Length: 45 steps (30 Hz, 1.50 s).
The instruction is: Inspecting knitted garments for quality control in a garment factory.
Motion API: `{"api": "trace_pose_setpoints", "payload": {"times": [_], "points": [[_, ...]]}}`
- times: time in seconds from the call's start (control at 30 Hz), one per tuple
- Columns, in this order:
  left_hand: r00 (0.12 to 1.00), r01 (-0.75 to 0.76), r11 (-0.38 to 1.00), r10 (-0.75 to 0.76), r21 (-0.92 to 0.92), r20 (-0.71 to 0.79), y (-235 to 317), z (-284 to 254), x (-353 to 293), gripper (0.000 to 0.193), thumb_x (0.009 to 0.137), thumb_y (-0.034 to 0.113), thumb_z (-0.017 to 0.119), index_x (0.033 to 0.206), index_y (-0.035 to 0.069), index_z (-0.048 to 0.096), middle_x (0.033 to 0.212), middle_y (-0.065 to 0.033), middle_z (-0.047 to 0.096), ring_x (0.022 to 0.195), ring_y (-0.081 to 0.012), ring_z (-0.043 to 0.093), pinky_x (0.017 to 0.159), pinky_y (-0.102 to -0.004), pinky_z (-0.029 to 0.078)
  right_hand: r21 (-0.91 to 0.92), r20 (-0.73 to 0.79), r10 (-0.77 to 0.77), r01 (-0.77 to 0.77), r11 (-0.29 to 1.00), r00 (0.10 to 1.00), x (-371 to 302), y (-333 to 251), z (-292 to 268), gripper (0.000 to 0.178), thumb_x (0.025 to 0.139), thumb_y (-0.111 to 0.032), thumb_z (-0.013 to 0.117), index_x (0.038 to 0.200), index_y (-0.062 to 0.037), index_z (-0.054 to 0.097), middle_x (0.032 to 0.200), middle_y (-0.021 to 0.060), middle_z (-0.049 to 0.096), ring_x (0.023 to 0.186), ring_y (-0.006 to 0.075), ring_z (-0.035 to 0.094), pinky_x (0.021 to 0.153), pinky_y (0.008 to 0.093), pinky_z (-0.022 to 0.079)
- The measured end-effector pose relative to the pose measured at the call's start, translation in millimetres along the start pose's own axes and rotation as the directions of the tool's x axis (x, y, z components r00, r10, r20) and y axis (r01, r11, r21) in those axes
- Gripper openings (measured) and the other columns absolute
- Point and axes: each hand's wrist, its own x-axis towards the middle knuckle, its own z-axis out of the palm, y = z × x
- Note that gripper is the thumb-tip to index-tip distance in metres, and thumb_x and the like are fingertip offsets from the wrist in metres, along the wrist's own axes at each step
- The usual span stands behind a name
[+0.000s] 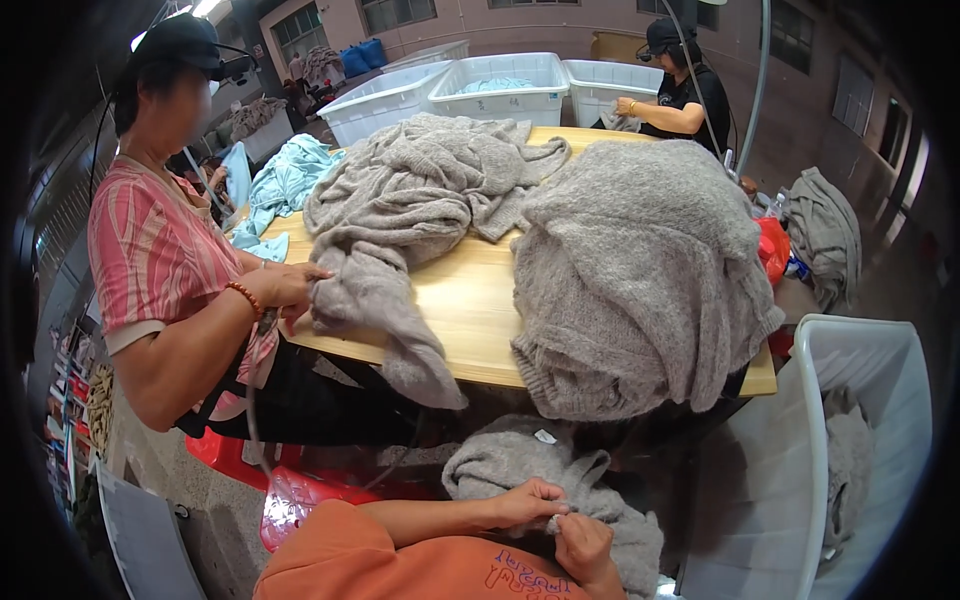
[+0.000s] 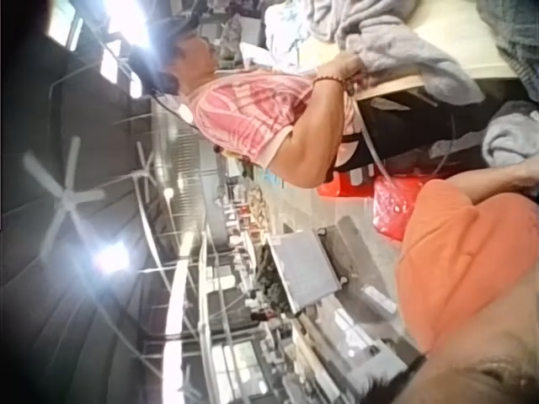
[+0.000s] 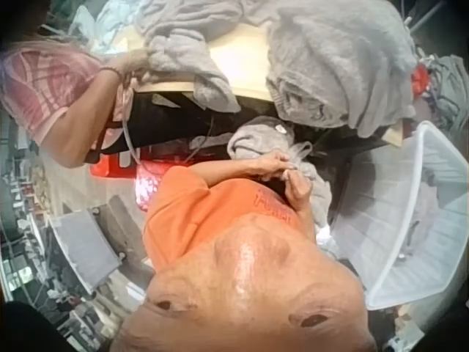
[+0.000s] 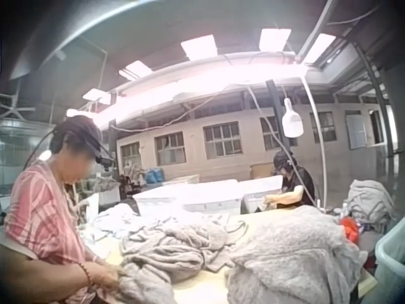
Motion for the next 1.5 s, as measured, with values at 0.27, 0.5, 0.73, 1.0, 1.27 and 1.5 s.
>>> {"api": "trace_pose_setpoints", "payload": {"times": [0.27,0.5,0.73,1.0,1.27,1.5], "points": [[0.992,-0.061,0.998,0.057,-0.033,-0.115,-31.4,-15.7,5.3,0.012,0.085,0.014,0.056,0.080,0.005,0.060,0.068,0.0066,0.054,0.061,0.0000,0.044,0.053,-0.0154,0.034,-0.157,0.026,0.085,-0.080,0.984,0.996,-12.1,4.9,11.4,0.021,0.059,-0.002,0.059,0.080,-0.0039,0.056,0.070,0.0093,0.057,0.058,0.0262,0.056,0.048,0.0353,0.044],[0.965,-0.102,0.991,0.120,0.087,-0.232,-16.4,-7.6,-3.2,0.009,0.080,0.012,0.061,0.077,0.004,0.062,0.064,0.0046,0.054,0.057,-0.0013,0.044,0.048,-0.0180,0.036,-0.101,-0.055,0.184,-0.189,0.977,0.981,-1.3,3.3,17.5,0.023,0.060,0.005,0.054,0.082,-0.0029,0.054,0.086,0.0152,0.059,0.070,0.0307,0.060,0.057,0.0364,0.049],[0.941,-0.163,0.966,0.213,0.199,-0.263,-13.3,-14.2,-7.7,0.010,0.080,0.011,0.061,0.085,0.002,0.063,0.064,0.0028,0.056,0.058,-0.0023,0.047,0.049,-0.0189,0.039,0.228,0.060,0.319,-0.324,0.918,0.946,7.3,11.0,18.9,0.021,0.062,0.007,0.051,0.080,-0.0009,0.056,0.086,0.0148,0.059,0.072,0.0299,0.059,0.061,0.0345,0.048],[0.952,-0.170,0.915,0.249,0.367,-0.180,-18.5,-12.9,-15.1,0.013,0.078,0.009,0.063,0.089,0.001,0.063,0.069,0.0009,0.059,0.061,-0.0044,0.051,0.054,-0.0198,0.041,0.407,0.218,0.564,-0.600,0.689,0.796,-7.9,11.6,17.0,0.015,0.065,0.006,0.051,0.078,0.0003,0.056,0.073,0.0088,0.057,0.067,0.0149,0.056,0.060,0.0276,0.045],[0.883,-0.260,0.775,0.432,0.575,-0.184,-16.8,-1.9,-17.8,0.009,0.076,0.006,0.063,0.084,0.002,0.065,0.069,-0.0052,0.061,0.064,-0.0082,0.055,0.057,-0.0228,0.045,0.250,0.220,0.536,-0.578,0.776,0.815,-28.8,15.2,22.9,0.019,0.070,0.004,0.048,0.086,0.0008,0.058,0.072,0.0120,0.059,0.065,0.0187,0.059,0.058,0.0283,0.045],[0.784,-0.282,0.579,0.599,0.765,-0.165,6.5,-7.2,-21.3,0.006,0.067,-0.001,0.064,0.071,0.002,0.062,0.062,-0.0102,0.055,0.054,-0.0192,0.055,0.050,-0.0283,0.043,0.247,0.126,0.518,-0.532,0.810,0.846,-4.7,9.4,30.3,0.016,0.065,0.002,0.051,0.080,-0.0003,0.056,0.069,0.0163,0.055,0.058,0.0317,0.055,0.051,0.0361,0.043]]}}
